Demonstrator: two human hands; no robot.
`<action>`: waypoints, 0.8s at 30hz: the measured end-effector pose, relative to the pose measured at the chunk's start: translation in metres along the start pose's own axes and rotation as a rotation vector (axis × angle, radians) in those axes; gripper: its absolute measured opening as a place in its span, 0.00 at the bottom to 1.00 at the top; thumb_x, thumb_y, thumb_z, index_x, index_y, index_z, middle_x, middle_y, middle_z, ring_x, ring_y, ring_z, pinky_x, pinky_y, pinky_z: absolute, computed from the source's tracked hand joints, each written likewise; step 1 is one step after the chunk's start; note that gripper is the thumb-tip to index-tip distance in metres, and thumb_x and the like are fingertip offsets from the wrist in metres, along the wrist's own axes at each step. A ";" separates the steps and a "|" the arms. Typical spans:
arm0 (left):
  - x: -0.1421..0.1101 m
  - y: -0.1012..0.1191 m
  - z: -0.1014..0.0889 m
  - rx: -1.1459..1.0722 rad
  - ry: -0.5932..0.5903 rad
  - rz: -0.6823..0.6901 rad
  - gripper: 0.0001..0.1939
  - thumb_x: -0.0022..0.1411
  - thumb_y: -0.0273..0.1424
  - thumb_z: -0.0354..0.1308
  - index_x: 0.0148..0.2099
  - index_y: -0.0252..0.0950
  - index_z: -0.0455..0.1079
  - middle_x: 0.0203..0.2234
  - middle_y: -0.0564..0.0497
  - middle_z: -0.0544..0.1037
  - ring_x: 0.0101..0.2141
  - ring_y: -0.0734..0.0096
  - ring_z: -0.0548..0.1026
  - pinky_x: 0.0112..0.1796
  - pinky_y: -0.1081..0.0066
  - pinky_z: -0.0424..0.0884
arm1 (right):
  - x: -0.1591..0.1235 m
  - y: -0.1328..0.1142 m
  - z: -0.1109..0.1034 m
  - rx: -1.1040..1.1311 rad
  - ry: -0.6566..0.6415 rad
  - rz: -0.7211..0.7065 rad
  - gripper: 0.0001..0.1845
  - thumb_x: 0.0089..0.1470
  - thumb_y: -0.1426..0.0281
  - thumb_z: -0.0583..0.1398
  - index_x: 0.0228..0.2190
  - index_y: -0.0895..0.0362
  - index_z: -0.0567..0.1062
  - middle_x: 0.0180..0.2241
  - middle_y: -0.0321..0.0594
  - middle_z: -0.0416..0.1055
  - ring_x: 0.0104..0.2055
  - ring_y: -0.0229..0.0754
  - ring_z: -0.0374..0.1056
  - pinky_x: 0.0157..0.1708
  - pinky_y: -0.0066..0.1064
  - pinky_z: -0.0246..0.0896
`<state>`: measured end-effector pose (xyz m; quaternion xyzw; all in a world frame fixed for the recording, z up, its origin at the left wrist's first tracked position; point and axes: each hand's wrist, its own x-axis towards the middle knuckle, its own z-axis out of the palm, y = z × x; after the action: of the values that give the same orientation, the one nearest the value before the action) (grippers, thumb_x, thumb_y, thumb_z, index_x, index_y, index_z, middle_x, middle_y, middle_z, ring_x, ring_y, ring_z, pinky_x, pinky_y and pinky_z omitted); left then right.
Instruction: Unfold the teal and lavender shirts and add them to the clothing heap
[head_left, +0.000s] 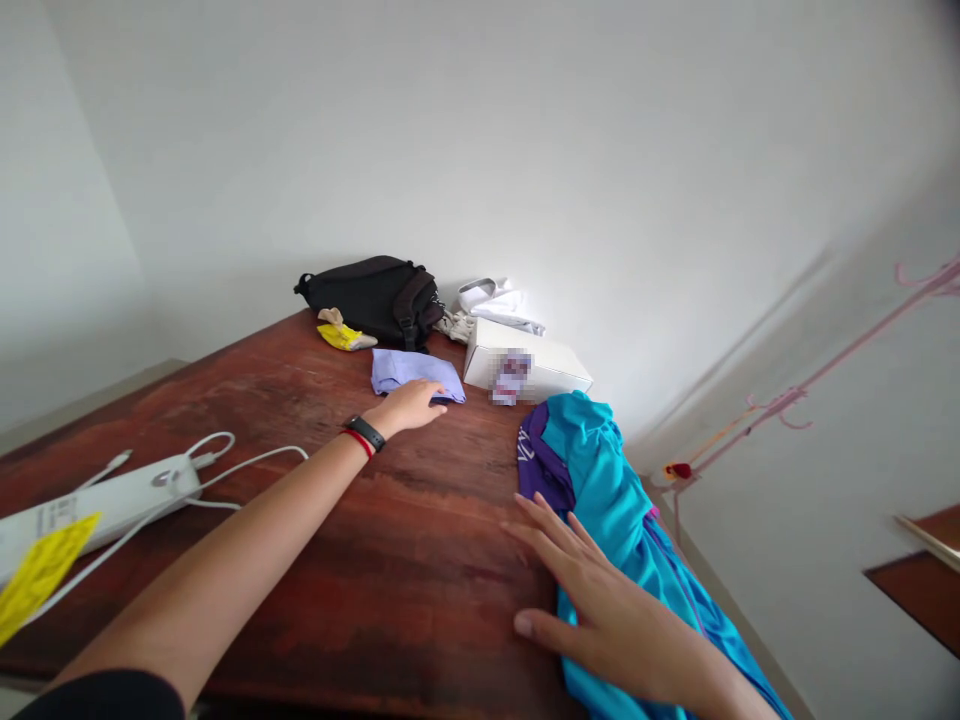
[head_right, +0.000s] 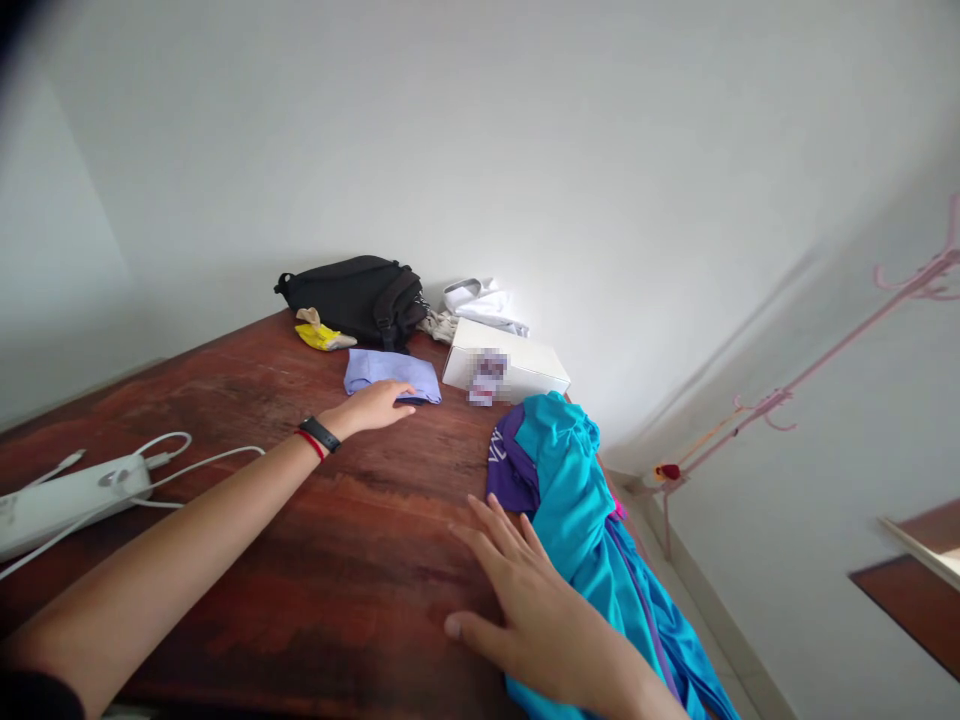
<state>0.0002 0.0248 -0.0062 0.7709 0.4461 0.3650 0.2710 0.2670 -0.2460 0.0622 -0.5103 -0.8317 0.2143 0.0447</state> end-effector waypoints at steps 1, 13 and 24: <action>0.001 -0.008 -0.009 0.051 0.016 0.004 0.15 0.52 0.35 0.66 0.45 0.41 0.77 0.48 0.44 0.80 0.54 0.50 0.73 0.58 0.60 0.62 | 0.018 -0.005 -0.003 0.042 -0.053 -0.051 0.41 0.59 0.53 0.61 0.68 0.44 0.54 0.71 0.42 0.44 0.73 0.58 0.36 0.69 0.60 0.28; -0.014 -0.060 -0.019 0.552 0.196 -0.068 0.26 0.61 0.29 0.57 0.62 0.40 0.67 0.65 0.41 0.63 0.63 0.44 0.59 0.57 0.50 0.62 | 0.175 0.050 0.062 0.398 0.473 -0.161 0.12 0.63 0.66 0.57 0.41 0.57 0.80 0.39 0.45 0.80 0.40 0.43 0.74 0.39 0.32 0.68; -0.005 -0.056 -0.022 0.627 0.324 -0.096 0.12 0.64 0.30 0.53 0.47 0.38 0.74 0.52 0.40 0.73 0.53 0.46 0.69 0.50 0.54 0.66 | 0.175 0.061 0.074 0.376 0.507 -0.238 0.10 0.62 0.71 0.58 0.38 0.56 0.81 0.39 0.43 0.80 0.42 0.43 0.74 0.43 0.32 0.66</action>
<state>-0.0462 0.0475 -0.0365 0.7269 0.6093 0.3146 -0.0359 0.2126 -0.0934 -0.0548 -0.4297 -0.7937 0.2235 0.3680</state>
